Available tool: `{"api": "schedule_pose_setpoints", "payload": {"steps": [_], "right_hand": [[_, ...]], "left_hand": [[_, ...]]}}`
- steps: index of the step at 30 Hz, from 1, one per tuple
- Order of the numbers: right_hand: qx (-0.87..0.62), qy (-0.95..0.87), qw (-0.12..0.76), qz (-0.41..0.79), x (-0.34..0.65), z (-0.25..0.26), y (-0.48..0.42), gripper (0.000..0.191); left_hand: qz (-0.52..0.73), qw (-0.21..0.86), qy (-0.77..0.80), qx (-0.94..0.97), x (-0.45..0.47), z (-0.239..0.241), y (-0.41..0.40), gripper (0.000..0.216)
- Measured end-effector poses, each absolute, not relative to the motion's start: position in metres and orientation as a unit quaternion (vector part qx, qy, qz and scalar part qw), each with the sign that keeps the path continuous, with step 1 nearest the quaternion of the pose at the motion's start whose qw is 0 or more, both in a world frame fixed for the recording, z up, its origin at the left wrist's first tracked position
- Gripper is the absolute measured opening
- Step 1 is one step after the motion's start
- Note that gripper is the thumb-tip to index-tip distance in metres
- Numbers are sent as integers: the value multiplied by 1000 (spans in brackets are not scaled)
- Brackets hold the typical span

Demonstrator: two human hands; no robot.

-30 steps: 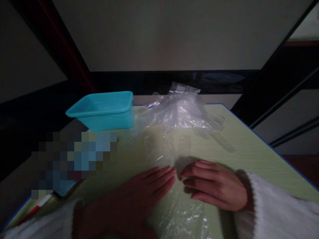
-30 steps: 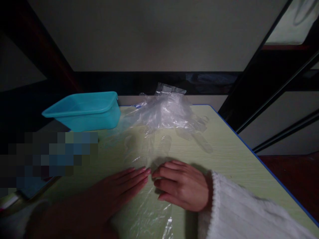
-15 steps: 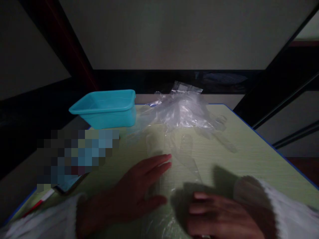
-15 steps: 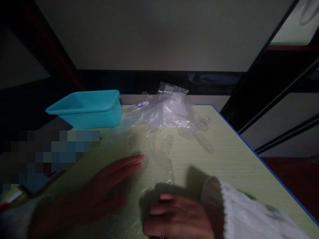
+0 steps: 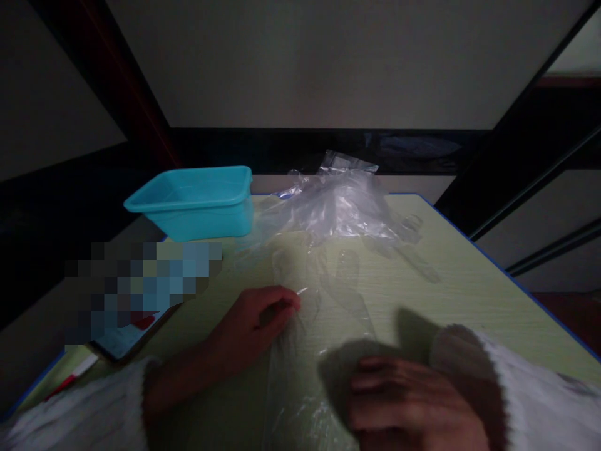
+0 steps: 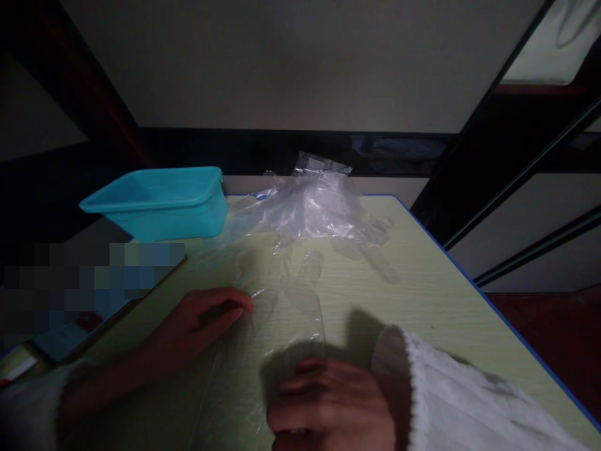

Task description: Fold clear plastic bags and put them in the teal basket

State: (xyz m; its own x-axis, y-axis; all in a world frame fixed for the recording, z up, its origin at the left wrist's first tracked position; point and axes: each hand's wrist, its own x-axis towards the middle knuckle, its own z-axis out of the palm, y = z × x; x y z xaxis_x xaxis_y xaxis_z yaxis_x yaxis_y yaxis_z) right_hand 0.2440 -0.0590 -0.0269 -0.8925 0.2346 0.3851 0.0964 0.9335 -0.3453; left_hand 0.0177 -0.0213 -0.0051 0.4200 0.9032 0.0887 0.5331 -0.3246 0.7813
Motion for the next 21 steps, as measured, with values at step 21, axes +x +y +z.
{"api": "schedule_pose_setpoints", "payload": {"steps": [21], "right_hand": [[-171, -844, 295, 414, 265, 8, -35, 8]], "left_hand": [[252, 404, 378, 794, -3, 2, -10, 54]]}}
